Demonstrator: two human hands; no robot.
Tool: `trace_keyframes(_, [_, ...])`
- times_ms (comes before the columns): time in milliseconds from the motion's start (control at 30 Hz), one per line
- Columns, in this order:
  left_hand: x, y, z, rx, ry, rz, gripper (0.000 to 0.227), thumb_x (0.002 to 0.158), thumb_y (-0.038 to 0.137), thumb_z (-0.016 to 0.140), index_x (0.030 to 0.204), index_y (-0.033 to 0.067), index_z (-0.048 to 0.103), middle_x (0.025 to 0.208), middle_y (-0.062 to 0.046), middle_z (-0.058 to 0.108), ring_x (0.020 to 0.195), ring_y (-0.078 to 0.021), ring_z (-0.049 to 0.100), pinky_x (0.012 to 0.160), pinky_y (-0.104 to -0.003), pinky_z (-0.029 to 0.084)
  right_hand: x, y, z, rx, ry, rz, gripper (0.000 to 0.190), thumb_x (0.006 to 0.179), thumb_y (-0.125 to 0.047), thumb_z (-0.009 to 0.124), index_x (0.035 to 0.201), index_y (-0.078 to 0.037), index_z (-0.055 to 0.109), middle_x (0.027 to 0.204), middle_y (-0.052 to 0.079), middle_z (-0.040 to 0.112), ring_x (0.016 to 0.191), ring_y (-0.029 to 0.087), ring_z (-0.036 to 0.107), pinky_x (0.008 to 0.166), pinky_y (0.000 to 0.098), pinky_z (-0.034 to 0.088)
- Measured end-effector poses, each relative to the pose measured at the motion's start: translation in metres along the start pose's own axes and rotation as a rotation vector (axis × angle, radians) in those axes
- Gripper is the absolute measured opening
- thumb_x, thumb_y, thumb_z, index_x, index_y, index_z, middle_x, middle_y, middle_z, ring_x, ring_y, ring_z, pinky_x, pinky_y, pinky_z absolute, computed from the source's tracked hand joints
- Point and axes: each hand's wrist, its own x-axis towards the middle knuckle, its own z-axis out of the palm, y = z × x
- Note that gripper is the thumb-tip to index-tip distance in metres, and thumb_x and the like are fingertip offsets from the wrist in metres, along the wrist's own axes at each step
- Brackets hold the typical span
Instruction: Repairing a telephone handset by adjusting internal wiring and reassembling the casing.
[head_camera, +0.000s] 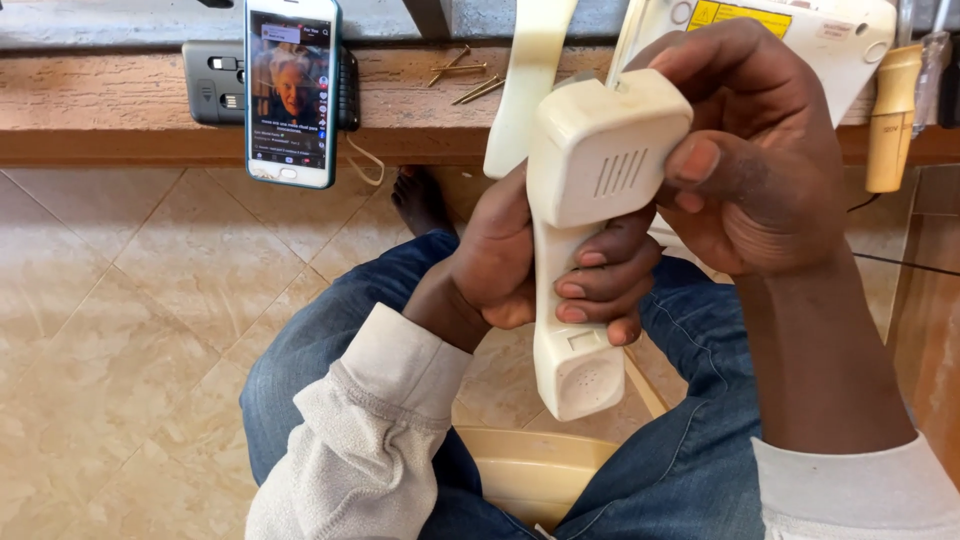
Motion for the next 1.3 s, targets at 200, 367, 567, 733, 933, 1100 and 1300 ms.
trace_keyframes(200, [0.001,0.001,0.001,0.099,0.075,0.033,0.056,0.091,0.062,0.044,0.075,0.0085,0.045,0.062,-0.005,0.039,0.052,-0.0163,0.040,0.073,-0.033,0.053,0.001,0.001,-0.008,-0.037,-0.016,-0.002,0.050,0.088,-0.028,0.089,0.126,-0.009,0.062,0.125,0.006,0.067,0.078,0.009,0.063,0.059,0.0160,0.054])
trace_keyframes(367, [0.006,0.007,0.004,0.293,0.311,0.125,0.053,0.095,0.055,0.039,0.071,0.0085,0.048,0.055,-0.004,0.038,0.047,-0.0145,0.039,0.067,-0.034,0.053,0.004,-0.002,-0.009,-0.062,0.061,0.016,0.048,0.093,-0.023,0.081,0.131,-0.002,0.061,0.111,0.012,0.071,0.071,0.014,0.068,0.065,0.0199,0.061])
trace_keyframes(567, [0.014,0.020,0.039,0.849,1.036,0.202,0.045,0.083,0.051,0.051,0.067,0.0100,0.047,0.051,-0.003,0.041,0.045,-0.0122,0.039,0.053,-0.030,0.049,0.013,-0.007,0.005,-0.237,0.253,0.125,0.029,0.097,-0.006,0.060,0.125,-0.002,0.064,0.118,0.012,0.072,0.107,0.022,0.075,0.096,0.0300,0.066])
trace_keyframes(733, [0.006,0.024,0.037,1.200,1.227,0.170,0.052,0.081,0.065,0.046,0.059,0.0209,0.028,0.057,0.006,0.032,0.057,-0.0086,0.033,0.055,-0.029,0.024,0.017,-0.007,0.009,-0.335,0.325,0.219,0.026,0.104,-0.027,0.057,0.120,-0.008,0.067,0.099,0.004,0.068,0.083,0.015,0.065,0.069,0.0298,0.052])
trace_keyframes(933, [0.005,0.028,0.035,1.326,1.290,0.022,0.054,0.078,0.071,0.035,0.066,0.0191,0.033,0.066,0.004,0.040,0.065,-0.0114,0.040,0.059,-0.032,0.030,0.016,-0.005,0.005,-0.426,0.210,0.261,0.042,0.103,-0.044,0.059,0.131,-0.013,0.059,0.119,0.003,0.065,0.105,0.016,0.068,0.085,0.0324,0.060])
trace_keyframes(1100, [0.004,0.031,0.043,1.247,1.106,0.049,0.058,0.079,0.070,0.024,0.071,0.0174,0.046,0.075,0.001,0.057,0.074,-0.0126,0.049,0.069,-0.030,0.039,0.018,-0.007,0.008,-0.465,0.309,0.253,0.021,0.108,-0.020,0.059,0.126,-0.009,0.065,0.112,0.002,0.067,0.101,0.013,0.068,0.084,0.0251,0.063])
trace_keyframes(1300, [0.003,0.034,0.055,1.175,1.105,-0.003,0.067,0.074,0.071,0.022,0.081,0.0158,0.060,0.088,0.000,0.066,0.085,-0.0123,0.052,0.080,-0.027,0.043,0.018,-0.003,0.002,-0.426,0.403,0.227,0.017,0.106,-0.017,0.062,0.117,-0.006,0.071,0.089,0.004,0.063,0.085,0.014,0.064,0.072,0.0236,0.053])
